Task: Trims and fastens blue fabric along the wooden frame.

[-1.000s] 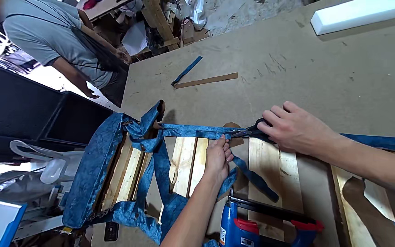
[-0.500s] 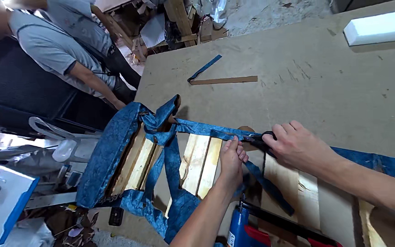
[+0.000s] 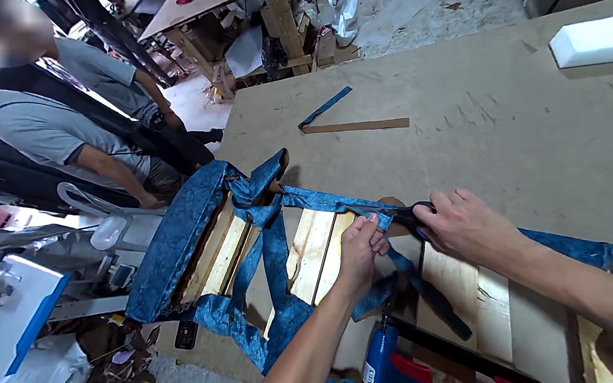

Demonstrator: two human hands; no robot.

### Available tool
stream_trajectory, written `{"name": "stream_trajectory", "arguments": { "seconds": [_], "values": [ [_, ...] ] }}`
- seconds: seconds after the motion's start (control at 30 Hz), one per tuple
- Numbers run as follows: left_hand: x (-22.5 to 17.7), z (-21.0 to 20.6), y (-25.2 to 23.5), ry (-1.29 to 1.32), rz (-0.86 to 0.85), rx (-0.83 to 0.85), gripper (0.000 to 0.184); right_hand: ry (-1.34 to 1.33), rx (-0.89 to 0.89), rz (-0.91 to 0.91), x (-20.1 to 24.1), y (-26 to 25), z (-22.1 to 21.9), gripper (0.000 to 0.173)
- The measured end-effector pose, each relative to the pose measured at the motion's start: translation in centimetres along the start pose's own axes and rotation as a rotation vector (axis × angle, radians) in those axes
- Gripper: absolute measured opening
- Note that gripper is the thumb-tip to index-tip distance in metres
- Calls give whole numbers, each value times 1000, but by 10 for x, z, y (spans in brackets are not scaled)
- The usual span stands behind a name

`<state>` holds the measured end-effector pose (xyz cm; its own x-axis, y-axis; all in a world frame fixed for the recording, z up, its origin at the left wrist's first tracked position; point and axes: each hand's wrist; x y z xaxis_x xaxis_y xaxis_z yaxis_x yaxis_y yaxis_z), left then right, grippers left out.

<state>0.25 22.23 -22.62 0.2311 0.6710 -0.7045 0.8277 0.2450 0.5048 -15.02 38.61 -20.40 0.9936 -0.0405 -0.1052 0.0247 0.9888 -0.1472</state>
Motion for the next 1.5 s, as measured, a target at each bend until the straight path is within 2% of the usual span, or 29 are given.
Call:
{"name": "stream_trajectory", "arguments": {
  "seconds": [0.1,0.27,0.33,0.5,0.67,0.8,1.0,1.13,1.2,1.37,1.43,1.5],
  "values": [
    [-5,4,-1,-35,-21,41,26,-39,-2,-35,1,-14,-2,28],
    [-18,-9,-2,-291,-99,2,32,-271,52,-44,-20,-15,-16,23],
    [-26,-15,0,-314,-94,-4,33,-325,58,-45,-30,-15,-23,24],
    [-34,-19,0,-306,-47,-29,35,-356,129,-84,-33,-41,-26,38],
    [-40,-15,2,-414,-48,-49,36,-353,150,-21,-35,-61,-21,27],
    [-52,-17,6,-543,-18,-120,41,-322,135,-31,-21,-71,-12,32],
    [-66,-6,17,-433,-119,-30,35,-272,129,-100,8,-99,8,27],
    [-82,0,27,-380,-128,19,34,-285,148,-140,23,-118,24,31],
    [-84,2,32,-383,-172,65,34,-310,103,-117,29,-128,26,22],
    [-100,15,55,-322,-243,143,33,-107,281,-107,43,-161,35,20],
    [-102,18,61,-304,-261,161,32,-89,292,-60,49,-175,36,14],
    [-101,23,66,-285,-270,189,31,-44,349,-31,49,-190,29,25]
  ]
}}
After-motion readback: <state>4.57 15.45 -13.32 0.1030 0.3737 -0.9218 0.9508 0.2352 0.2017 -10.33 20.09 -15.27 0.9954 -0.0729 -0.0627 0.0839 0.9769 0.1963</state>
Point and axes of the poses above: each hand's wrist, its own y-axis away from the middle knuckle, its own z-axis out of the back of the hand, x = y × z, and after that the axes turned 14 degrees about z, right-handed
